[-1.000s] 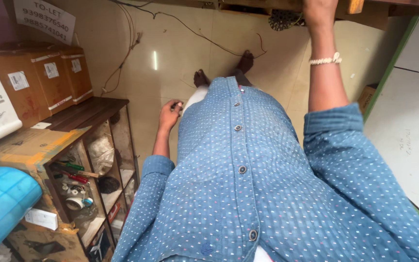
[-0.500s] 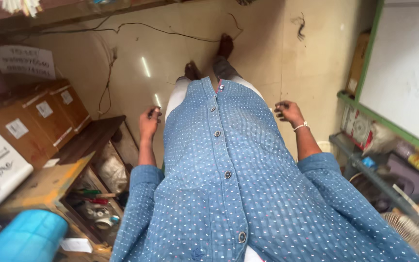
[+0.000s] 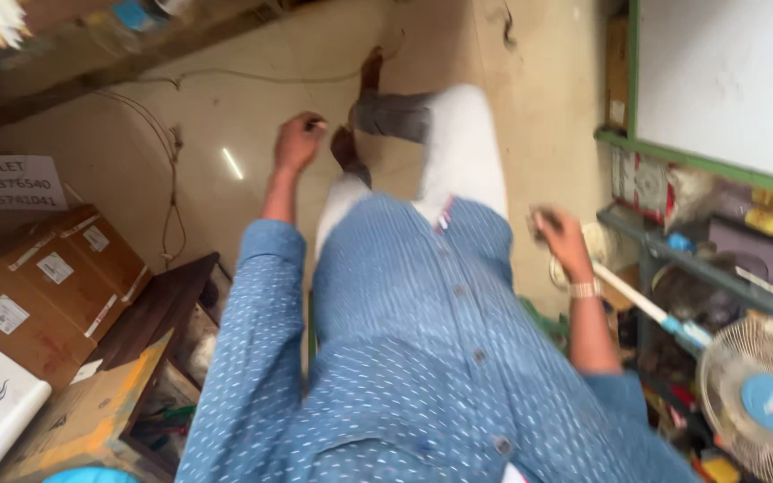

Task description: The person repairs an electrical motor stator by stripping and cutting wires with shears and pliers, then twisting and connecting them to the stator coils. The person works at a cluttered workbench with various tools and motor parts visible.

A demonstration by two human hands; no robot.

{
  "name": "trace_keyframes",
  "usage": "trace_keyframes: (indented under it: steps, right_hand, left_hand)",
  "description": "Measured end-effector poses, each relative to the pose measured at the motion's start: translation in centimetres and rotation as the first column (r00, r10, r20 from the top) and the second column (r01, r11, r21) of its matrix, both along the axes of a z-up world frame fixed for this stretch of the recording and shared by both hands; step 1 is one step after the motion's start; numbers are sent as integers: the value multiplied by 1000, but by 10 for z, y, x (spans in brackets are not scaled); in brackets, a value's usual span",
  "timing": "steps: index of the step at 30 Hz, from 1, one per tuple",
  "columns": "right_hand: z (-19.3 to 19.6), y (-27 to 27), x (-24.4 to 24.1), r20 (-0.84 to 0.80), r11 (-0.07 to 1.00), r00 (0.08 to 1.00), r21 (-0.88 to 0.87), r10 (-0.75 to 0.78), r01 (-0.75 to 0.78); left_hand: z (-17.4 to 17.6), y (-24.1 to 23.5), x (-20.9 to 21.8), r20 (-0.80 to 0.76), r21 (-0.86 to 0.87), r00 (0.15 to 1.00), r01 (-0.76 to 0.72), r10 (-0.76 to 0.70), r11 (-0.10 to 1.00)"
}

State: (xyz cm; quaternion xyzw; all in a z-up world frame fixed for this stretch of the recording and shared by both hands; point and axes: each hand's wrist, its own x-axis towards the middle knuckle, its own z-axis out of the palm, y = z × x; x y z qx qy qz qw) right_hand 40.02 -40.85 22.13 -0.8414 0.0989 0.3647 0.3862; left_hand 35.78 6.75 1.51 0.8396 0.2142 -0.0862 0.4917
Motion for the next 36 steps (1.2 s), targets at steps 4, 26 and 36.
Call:
trace_keyframes:
  steps: [4,26,36]
  right_hand:
    - [32,-19,-79,-116,913,990,-389,84,-123]
    - [44,11,4,181,892,889,262,-420,368]
    - [85,167,152,148,521,930,793,338,-315]
  left_hand:
    - [-13,-15,62,27,288,993,100,-113,952]
    - [153,-148,72,231,-447,964,228,-135,865]
    - [273,-125,60,32,-873,960,163,-279,460]
